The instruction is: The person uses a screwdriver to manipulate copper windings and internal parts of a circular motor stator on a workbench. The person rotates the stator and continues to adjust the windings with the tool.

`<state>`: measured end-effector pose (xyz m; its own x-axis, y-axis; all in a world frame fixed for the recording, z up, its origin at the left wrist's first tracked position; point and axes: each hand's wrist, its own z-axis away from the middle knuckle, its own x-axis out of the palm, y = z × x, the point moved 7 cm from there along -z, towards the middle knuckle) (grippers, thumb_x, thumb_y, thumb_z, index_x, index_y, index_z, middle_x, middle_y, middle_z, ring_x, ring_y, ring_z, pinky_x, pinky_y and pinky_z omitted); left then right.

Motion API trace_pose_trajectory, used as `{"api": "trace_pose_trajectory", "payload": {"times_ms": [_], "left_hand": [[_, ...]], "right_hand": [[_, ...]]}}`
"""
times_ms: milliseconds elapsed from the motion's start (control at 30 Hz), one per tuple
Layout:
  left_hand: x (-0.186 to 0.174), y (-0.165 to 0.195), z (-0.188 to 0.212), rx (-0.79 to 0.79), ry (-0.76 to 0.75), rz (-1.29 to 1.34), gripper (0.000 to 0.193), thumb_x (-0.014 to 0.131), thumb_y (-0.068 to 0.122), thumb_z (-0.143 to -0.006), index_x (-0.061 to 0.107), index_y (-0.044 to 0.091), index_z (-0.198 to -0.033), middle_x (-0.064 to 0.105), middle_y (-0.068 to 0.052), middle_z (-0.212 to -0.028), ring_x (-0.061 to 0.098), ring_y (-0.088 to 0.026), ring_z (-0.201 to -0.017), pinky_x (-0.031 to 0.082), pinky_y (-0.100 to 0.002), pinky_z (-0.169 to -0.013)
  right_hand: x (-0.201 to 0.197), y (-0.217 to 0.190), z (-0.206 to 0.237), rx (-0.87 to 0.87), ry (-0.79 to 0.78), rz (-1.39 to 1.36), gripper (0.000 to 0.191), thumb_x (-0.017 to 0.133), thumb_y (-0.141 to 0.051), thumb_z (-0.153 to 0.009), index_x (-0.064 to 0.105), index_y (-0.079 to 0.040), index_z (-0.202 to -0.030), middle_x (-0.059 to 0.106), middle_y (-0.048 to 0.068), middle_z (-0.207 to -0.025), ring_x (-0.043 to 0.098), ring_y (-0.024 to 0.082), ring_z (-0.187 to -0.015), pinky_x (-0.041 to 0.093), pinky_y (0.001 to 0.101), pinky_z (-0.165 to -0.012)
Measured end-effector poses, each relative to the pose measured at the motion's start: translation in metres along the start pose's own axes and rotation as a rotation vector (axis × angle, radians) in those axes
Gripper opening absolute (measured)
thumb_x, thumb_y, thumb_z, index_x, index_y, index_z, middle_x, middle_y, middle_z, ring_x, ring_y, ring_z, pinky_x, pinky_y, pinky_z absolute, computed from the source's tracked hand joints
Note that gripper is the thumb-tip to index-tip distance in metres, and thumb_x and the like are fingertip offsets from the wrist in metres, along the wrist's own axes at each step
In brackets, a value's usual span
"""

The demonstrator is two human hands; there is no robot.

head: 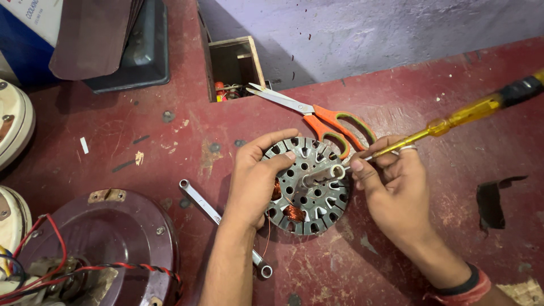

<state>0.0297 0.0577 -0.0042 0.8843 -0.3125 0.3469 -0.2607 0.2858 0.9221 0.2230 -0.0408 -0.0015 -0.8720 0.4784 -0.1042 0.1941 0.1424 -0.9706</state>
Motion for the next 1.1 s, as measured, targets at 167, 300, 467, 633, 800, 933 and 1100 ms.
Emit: {"api": "trace_pose_trajectory", "payload": {"times_ms": [167, 300, 467, 633, 800, 933, 1100], "left_hand": [[-0.0002, -0.0004, 0.0002, -0.003, 0.002, -0.007, 0.037, 0.063, -0.005, -0.083, 0.074, -0.002, -0.118, 0.077, -0.009, -0.095, 0.071, -0.012, -0.076, 0.057, -0.028, -0.070], [-0.0007, -0.0004, -0.0002, -0.010, 0.006, 0.004, 0.037, 0.063, -0.005, -0.083, 0.074, -0.002, -0.118, 0.078, -0.009, -0.095, 0.071, -0.012, -0.076, 0.058, -0.027, -0.070], [0.0002, 0.0001, 0.0007, -0.009, -0.003, 0.001, 0.037, 0.063, -0.005, -0.084, 0.074, -0.001, -0.119, 0.077, -0.010, -0.094, 0.071, -0.013, -0.075, 0.057, -0.027, -0.068], [-0.0002, 0.0006, 0.0011, -0.008, 0.011, -0.014, 0.037, 0.063, -0.005, -0.083, 0.074, -0.002, -0.118, 0.078, -0.009, -0.096, 0.071, -0.012, -0.076, 0.057, -0.027, -0.069], [0.0007, 0.0009, 0.0005, 0.001, -0.002, 0.002, 0.036, 0.063, -0.005, -0.083, 0.074, -0.002, -0.118, 0.078, -0.009, -0.097, 0.071, -0.012, -0.078, 0.058, -0.027, -0.071], [0.0001, 0.0001, 0.0004, -0.008, -0.002, -0.003, 0.037, 0.063, -0.005, -0.084, 0.074, -0.001, -0.118, 0.077, -0.010, -0.095, 0.070, -0.013, -0.076, 0.057, -0.028, -0.069], [0.0002, 0.0002, 0.0009, -0.001, 0.004, 0.000, 0.036, 0.064, -0.005, -0.083, 0.074, -0.002, -0.117, 0.077, -0.009, -0.095, 0.071, -0.012, -0.077, 0.058, -0.027, -0.069]], "right_hand": [[-0.0021, 0.0009, 0.0005, -0.025, 0.026, -0.016, 0.023, 0.062, 0.003, -0.099, 0.047, -0.001, -0.115, 0.065, 0.008, -0.089, 0.061, 0.010, -0.074, 0.051, 0.0227, -0.062], [0.0004, 0.0007, 0.0018, -0.049, 0.018, -0.010, 0.024, 0.062, 0.003, -0.099, 0.045, -0.002, -0.116, 0.066, 0.008, -0.091, 0.061, 0.010, -0.075, 0.051, 0.0221, -0.064], [0.0001, 0.0020, 0.0014, -0.001, 0.019, 0.021, 0.024, 0.063, 0.003, -0.098, 0.046, -0.002, -0.115, 0.066, 0.008, -0.089, 0.061, 0.010, -0.074, 0.050, 0.0229, -0.062], [-0.0016, 0.0005, 0.0001, -0.010, 0.045, 0.018, 0.025, 0.063, 0.002, -0.098, 0.046, -0.002, -0.116, 0.066, 0.007, -0.088, 0.061, 0.010, -0.073, 0.051, 0.0230, -0.062], [0.0011, -0.0012, 0.0009, -0.030, 0.011, 0.039, 0.023, 0.062, 0.002, -0.100, 0.046, -0.002, -0.116, 0.066, 0.008, -0.088, 0.060, 0.010, -0.073, 0.050, 0.0233, -0.062], [-0.0014, 0.0021, 0.0010, 0.024, 0.051, 0.013, 0.025, 0.061, 0.002, -0.099, 0.045, -0.003, -0.117, 0.066, 0.006, -0.089, 0.060, 0.010, -0.072, 0.049, 0.0231, -0.059], [-0.0028, 0.0025, 0.0007, 0.006, 0.072, 0.006, 0.025, 0.061, 0.003, -0.099, 0.045, -0.003, -0.118, 0.065, 0.006, -0.089, 0.059, 0.009, -0.073, 0.049, 0.0217, -0.062]]}}
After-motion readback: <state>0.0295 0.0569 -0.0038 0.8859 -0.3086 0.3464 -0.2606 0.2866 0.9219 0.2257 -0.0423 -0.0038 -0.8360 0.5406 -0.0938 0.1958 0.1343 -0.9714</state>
